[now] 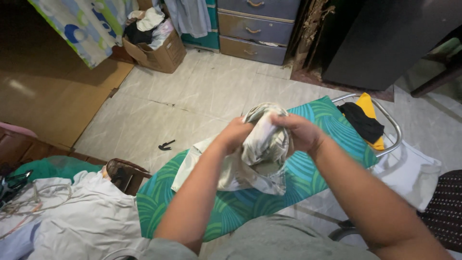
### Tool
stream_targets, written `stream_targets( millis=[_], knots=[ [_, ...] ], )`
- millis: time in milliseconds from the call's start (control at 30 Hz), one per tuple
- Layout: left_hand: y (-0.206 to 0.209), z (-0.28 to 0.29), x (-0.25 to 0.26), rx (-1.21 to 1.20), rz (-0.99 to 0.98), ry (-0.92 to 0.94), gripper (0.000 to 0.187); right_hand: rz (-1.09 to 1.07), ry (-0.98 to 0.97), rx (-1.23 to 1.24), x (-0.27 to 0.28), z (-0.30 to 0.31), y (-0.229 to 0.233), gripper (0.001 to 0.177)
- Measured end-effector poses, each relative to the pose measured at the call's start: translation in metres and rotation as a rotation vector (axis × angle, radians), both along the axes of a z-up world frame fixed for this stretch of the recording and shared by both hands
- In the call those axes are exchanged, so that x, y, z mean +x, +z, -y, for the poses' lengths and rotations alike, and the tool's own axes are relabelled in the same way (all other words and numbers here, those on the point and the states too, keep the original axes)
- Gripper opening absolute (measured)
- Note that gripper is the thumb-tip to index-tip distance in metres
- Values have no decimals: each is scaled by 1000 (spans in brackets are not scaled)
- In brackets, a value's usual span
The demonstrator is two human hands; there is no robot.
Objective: The person removes a patterned shirt and a white t-shirt from hangers, then folds each garment neatly on an ironing board. The folded shirts are placed on a nearby chair.
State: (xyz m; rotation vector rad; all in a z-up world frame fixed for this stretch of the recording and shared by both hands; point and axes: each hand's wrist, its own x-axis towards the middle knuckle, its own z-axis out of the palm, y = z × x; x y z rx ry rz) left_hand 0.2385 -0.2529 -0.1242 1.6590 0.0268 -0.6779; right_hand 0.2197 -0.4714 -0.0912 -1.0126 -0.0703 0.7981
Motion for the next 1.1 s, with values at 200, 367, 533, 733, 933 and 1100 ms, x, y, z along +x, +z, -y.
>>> stream_targets(
  millis=[200, 367, 533, 733, 933, 1100],
  knots=[
    [-41, 11, 5, -365, 229, 110, 42, -192, -55, 661, -35, -30, 17, 49],
    [-35, 10, -6, 78, 631, 74, 46, -106, 0, 745, -33, -24, 8, 42],
    [-38, 6, -7, -442, 559, 334, 65, -157, -204, 401, -28, -20, 32, 40],
    [-22, -8, -8, -277, 820, 176, 26, -36, -263, 275, -11, -7, 18, 38],
    [81, -26, -3, -436, 527, 399, 26, 178, -396, -328, 15, 30, 8, 41],
    [106, 13, -5, -11, 885, 18, 23, 934, -288, -846, 3, 10, 33, 68]
  ],
)
